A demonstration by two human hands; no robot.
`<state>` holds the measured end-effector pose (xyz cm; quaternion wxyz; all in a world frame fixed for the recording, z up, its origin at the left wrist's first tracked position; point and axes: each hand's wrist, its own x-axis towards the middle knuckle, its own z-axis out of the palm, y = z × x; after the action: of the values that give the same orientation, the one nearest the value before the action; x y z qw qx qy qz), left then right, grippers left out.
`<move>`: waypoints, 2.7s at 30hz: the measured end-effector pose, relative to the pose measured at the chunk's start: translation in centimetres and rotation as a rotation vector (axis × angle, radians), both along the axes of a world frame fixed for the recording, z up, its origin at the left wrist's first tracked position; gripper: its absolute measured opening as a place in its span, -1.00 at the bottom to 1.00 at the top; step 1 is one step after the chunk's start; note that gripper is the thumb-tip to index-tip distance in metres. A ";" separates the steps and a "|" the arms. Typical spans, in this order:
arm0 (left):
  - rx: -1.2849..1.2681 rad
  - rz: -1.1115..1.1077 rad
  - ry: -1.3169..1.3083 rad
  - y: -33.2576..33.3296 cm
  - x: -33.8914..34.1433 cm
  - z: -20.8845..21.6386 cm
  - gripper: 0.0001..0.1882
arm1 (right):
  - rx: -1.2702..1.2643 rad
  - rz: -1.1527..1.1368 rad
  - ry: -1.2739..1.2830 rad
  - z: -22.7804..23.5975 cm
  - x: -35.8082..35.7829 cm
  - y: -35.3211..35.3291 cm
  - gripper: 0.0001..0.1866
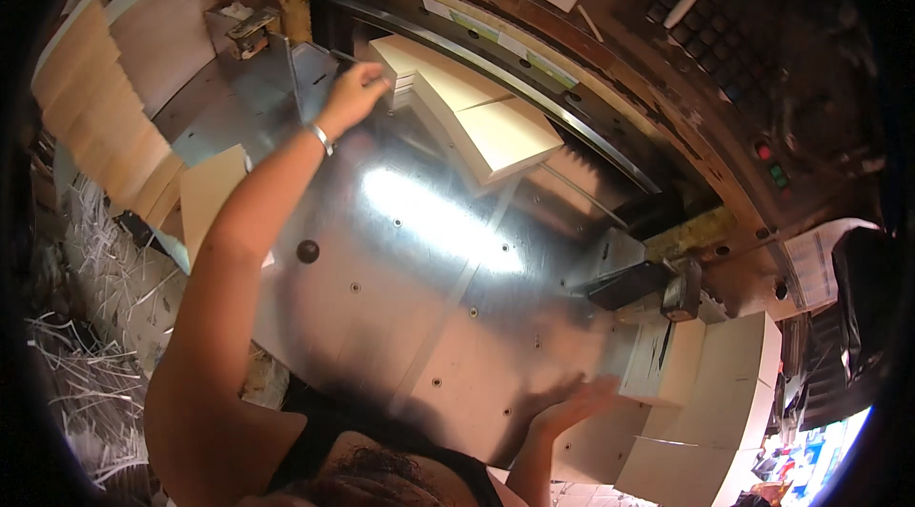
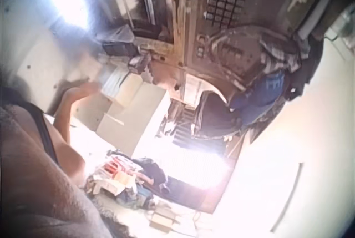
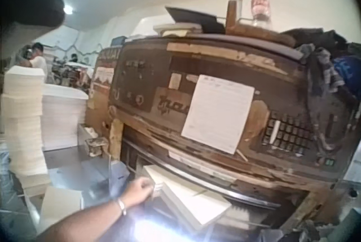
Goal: The person aligns paper stacks in an industrial trimmer, operates the machine to cut them, and places the trimmed pieces into a container.
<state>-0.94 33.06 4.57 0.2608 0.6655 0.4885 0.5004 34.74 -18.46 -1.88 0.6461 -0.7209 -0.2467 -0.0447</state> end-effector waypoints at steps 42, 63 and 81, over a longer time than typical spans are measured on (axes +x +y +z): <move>-0.821 -0.579 0.370 2.4 -5.3 0.0 -0.66 | -0.520 0.815 0.041 2.9 -4.0 7.9 0.19; -0.760 -0.958 0.779 -25.0 0.4 1.3 -0.61 | -0.534 0.402 0.112 3.7 -7.6 -22.1 0.19; -0.200 -0.683 -0.170 -38.1 -2.5 -4.4 0.05 | -0.027 0.324 0.798 4.3 -6.4 -22.9 -0.49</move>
<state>-3.40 -5.05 0.20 0.5165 0.7174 0.2611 0.3879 28.31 -41.37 2.37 0.6801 -0.6420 -0.0879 0.3430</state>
